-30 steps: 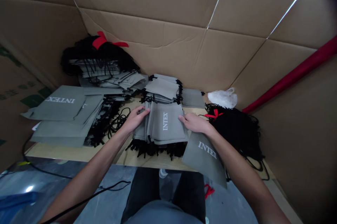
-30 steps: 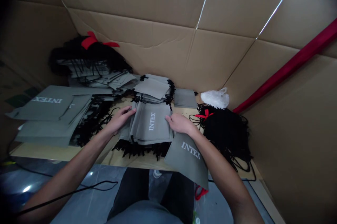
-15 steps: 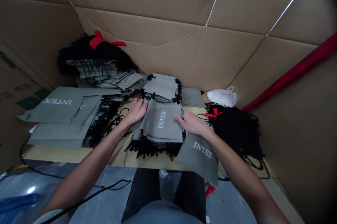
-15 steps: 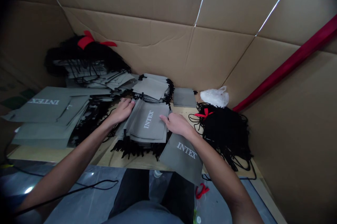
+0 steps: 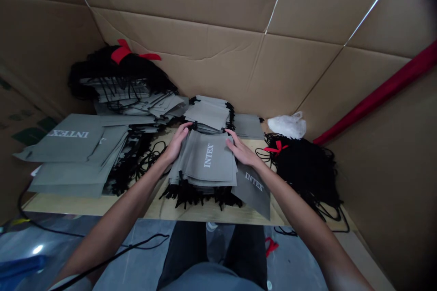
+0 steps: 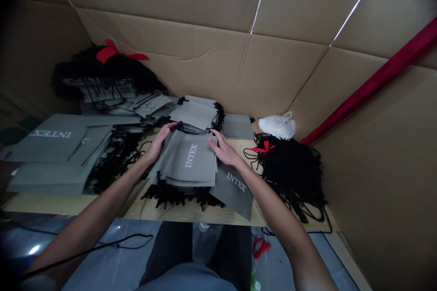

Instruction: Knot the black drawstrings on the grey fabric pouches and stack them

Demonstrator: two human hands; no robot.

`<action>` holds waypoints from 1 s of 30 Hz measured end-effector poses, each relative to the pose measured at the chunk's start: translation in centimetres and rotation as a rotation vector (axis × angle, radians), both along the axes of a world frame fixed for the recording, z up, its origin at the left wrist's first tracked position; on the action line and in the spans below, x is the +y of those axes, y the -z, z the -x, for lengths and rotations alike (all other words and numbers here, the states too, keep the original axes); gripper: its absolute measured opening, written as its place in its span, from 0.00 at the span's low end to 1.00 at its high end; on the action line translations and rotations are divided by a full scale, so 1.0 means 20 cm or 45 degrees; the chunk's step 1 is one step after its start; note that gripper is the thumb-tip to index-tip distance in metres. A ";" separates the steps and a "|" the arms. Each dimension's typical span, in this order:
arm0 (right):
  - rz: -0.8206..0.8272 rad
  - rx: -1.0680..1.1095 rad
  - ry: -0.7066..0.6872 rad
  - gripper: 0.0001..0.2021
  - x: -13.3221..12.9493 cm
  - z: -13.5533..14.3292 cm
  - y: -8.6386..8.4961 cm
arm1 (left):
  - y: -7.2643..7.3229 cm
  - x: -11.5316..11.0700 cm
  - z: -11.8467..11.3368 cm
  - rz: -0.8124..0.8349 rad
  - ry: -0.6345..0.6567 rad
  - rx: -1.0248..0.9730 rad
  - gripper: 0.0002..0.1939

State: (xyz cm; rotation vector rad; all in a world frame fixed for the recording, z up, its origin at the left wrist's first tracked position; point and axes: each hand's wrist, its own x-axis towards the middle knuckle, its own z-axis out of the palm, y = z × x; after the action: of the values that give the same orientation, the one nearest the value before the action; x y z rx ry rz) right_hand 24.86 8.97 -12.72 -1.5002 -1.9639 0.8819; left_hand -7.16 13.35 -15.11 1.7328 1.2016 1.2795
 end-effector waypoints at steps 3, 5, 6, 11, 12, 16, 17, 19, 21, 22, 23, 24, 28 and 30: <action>0.013 0.006 0.034 0.37 0.00 0.04 0.01 | -0.01 -0.03 -0.02 -0.009 0.024 0.035 0.22; 0.023 -0.002 0.087 0.35 -0.01 0.06 0.01 | -0.02 -0.05 -0.03 -0.016 0.033 0.059 0.22; 0.024 -0.006 0.114 0.34 -0.01 0.07 0.01 | -0.03 -0.05 -0.03 -0.022 0.033 0.067 0.22; 0.007 -0.024 0.210 0.32 -0.03 0.08 0.00 | -0.04 -0.09 -0.03 -0.066 -0.017 0.079 0.24; 0.003 -0.030 0.227 0.33 -0.04 0.07 0.00 | -0.04 -0.10 -0.02 -0.068 -0.026 0.087 0.25; 0.020 -0.097 0.290 0.33 -0.10 -0.03 0.00 | -0.03 -0.26 0.09 -0.048 0.014 0.156 0.32; 0.036 -0.125 0.286 0.33 -0.13 -0.07 0.00 | -0.03 -0.32 0.12 -0.037 0.058 0.186 0.34; 0.097 -0.187 0.232 0.33 -0.19 -0.15 -0.03 | -0.04 -0.45 0.18 -0.029 0.142 0.249 0.42; 0.178 -0.240 0.129 0.39 -0.28 -0.22 -0.06 | -0.06 -0.57 0.21 -0.028 0.207 0.325 0.53; 0.215 -0.255 0.054 0.45 -0.32 -0.24 -0.09 | -0.06 -0.62 0.22 -0.020 0.233 0.372 0.57; 0.244 -0.261 -0.024 0.53 -0.37 -0.24 -0.11 | -0.07 -0.66 0.21 -0.015 0.249 0.419 0.62; 0.257 -0.263 -0.078 0.60 -0.41 -0.23 -0.13 | -0.08 -0.70 0.20 -0.009 0.258 0.465 0.65; 0.203 -0.282 -0.136 0.77 -0.56 -0.08 -0.16 | -0.08 -0.76 0.11 -0.030 0.248 0.588 0.67; 0.186 -0.296 -0.104 0.83 -0.60 0.00 -0.15 | -0.08 -0.77 0.07 -0.062 0.229 0.616 0.65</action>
State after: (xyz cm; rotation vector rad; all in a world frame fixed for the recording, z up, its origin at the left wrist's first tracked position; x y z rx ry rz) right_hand 24.89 -2.98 -9.67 -1.6809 -2.1805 0.9389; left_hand -8.62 -1.98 -13.61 2.2102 1.2412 0.8112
